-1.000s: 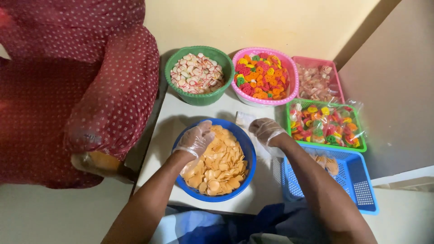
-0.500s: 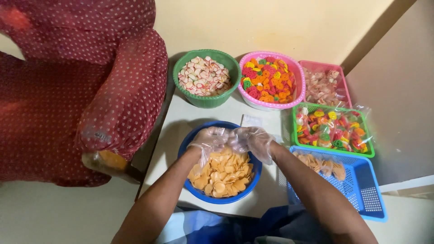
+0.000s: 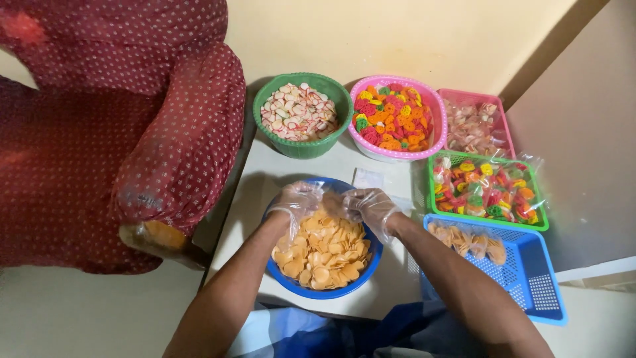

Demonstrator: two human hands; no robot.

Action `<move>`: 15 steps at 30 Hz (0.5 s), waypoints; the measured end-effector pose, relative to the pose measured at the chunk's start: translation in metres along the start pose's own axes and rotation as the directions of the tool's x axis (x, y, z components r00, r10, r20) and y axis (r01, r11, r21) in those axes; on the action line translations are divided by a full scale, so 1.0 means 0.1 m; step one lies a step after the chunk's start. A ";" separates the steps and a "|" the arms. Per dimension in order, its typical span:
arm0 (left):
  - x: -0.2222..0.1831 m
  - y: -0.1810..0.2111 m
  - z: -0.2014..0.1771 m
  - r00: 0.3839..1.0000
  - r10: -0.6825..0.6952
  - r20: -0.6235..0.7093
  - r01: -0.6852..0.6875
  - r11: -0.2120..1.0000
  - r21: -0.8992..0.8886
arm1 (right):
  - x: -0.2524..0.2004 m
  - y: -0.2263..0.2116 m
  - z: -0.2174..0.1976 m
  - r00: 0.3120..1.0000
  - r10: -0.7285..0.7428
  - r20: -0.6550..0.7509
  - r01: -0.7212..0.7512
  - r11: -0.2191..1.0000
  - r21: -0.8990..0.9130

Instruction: The person is bagging yellow crackers from a large blue bowl into small individual plastic bags.

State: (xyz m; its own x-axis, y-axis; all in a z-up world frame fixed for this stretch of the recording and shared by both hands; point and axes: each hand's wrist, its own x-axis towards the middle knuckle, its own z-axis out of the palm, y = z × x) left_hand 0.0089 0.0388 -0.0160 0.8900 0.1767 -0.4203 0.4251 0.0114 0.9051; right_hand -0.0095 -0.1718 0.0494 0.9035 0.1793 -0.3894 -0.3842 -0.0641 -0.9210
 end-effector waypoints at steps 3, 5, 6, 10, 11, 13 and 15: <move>0.02 -0.02 0.04 1.000 0.013 0.005 -0.013 1.000 -0.005 | 0.03 0.01 -0.05 0.999 -0.035 -0.004 0.035 0.998 -0.048; 0.02 -0.02 0.04 1.000 0.024 0.000 -0.024 0.999 -0.026 | 0.01 -0.03 -0.03 0.998 -0.058 -0.006 0.057 0.992 -0.113; 0.02 -0.01 0.03 1.000 0.023 -0.004 -0.023 0.999 -0.028 | -0.03 -0.09 0.02 0.997 -0.073 0.004 0.073 0.992 -0.102; -0.08 0.08 0.02 0.998 0.034 -0.059 -0.032 0.999 0.026 | -0.05 -0.10 0.00 0.991 -0.137 0.003 0.135 0.974 -0.182; 0.01 0.01 0.00 0.998 0.034 -0.059 -0.032 0.999 0.027 | 0.06 -0.01 -0.03 0.991 -0.137 0.003 0.135 0.974 -0.182; 0.19 -0.14 -0.04 0.987 0.155 -0.046 -0.146 0.977 0.156 | 0.30 0.17 -0.10 0.983 -0.184 -0.006 0.168 0.906 -0.389; 0.16 -0.10 -0.04 0.974 0.188 -0.124 -0.148 0.950 0.277 | 0.19 0.02 -0.06 0.984 -0.174 -0.045 0.136 0.885 -0.445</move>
State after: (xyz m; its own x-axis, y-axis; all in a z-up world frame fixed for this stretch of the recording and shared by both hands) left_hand 0.0188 0.0450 -0.0317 0.9265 0.2966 -0.2316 0.3179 -0.2877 0.9034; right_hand 0.0082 -0.1743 0.0397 0.9640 0.1437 -0.2236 -0.1326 -0.4691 -0.8731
